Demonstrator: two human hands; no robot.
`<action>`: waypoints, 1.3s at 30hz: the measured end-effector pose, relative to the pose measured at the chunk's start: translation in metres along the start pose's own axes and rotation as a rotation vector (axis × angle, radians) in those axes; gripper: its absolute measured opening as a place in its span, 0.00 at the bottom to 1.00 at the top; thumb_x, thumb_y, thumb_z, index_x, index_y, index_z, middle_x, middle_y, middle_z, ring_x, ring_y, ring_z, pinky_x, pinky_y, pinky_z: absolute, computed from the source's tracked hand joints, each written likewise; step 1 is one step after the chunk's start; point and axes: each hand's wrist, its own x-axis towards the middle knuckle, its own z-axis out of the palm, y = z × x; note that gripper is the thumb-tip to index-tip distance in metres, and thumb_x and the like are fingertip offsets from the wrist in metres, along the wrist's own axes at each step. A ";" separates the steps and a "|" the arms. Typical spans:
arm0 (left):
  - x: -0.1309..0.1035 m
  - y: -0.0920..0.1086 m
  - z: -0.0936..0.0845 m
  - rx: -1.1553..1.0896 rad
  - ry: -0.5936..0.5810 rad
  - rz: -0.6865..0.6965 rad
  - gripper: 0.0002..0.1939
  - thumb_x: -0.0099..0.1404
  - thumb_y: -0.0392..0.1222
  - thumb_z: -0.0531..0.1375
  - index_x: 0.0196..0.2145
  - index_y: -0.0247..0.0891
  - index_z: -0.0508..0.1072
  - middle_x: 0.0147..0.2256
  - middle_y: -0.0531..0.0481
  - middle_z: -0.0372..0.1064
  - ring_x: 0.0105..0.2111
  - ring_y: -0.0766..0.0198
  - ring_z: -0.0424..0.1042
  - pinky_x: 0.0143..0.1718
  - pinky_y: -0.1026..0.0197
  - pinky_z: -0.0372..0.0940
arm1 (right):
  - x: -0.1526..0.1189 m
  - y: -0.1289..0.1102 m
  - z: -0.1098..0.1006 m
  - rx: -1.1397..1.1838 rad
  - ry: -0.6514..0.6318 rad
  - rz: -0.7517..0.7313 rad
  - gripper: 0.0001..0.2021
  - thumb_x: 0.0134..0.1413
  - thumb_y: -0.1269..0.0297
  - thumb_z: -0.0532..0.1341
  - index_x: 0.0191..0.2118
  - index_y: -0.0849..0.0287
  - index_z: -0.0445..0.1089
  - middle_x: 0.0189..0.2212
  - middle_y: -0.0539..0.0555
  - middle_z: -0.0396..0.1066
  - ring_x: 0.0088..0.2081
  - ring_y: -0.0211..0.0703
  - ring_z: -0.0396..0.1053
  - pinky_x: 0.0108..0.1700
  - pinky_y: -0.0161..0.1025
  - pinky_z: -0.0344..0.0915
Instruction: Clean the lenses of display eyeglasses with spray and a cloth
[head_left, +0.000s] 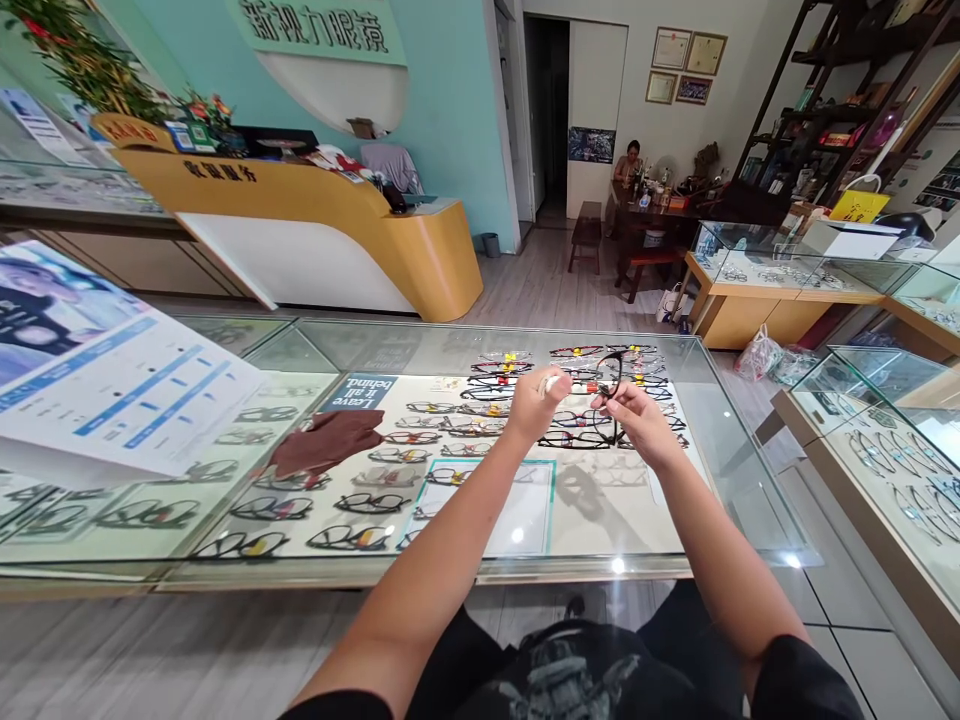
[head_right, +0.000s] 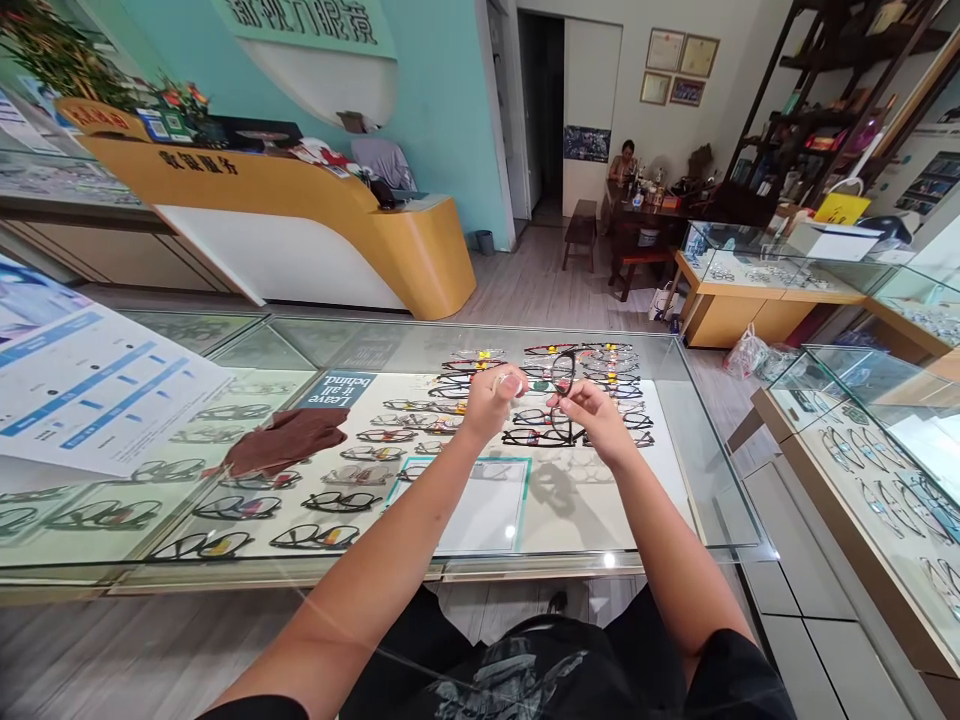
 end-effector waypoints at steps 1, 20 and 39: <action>-0.001 0.000 0.000 0.031 0.012 0.010 0.35 0.54 0.77 0.65 0.21 0.39 0.71 0.22 0.51 0.64 0.26 0.63 0.60 0.31 0.58 0.53 | 0.000 0.001 0.002 -0.013 -0.017 0.000 0.24 0.48 0.40 0.77 0.34 0.52 0.70 0.35 0.51 0.81 0.41 0.46 0.75 0.53 0.46 0.68; -0.003 -0.002 0.003 0.011 -0.087 0.117 0.31 0.62 0.72 0.62 0.20 0.41 0.71 0.22 0.49 0.65 0.26 0.61 0.59 0.31 0.58 0.54 | 0.000 0.000 0.002 0.197 0.049 0.032 0.21 0.50 0.46 0.77 0.35 0.52 0.69 0.39 0.52 0.81 0.40 0.43 0.76 0.46 0.41 0.71; 0.051 -0.051 -0.111 0.024 1.038 -0.243 0.16 0.58 0.29 0.60 0.43 0.42 0.64 0.43 0.50 0.64 0.48 0.59 0.70 0.58 0.55 0.65 | 0.003 -0.007 -0.004 0.256 0.082 0.048 0.23 0.43 0.45 0.80 0.33 0.51 0.70 0.39 0.51 0.82 0.39 0.44 0.76 0.43 0.41 0.74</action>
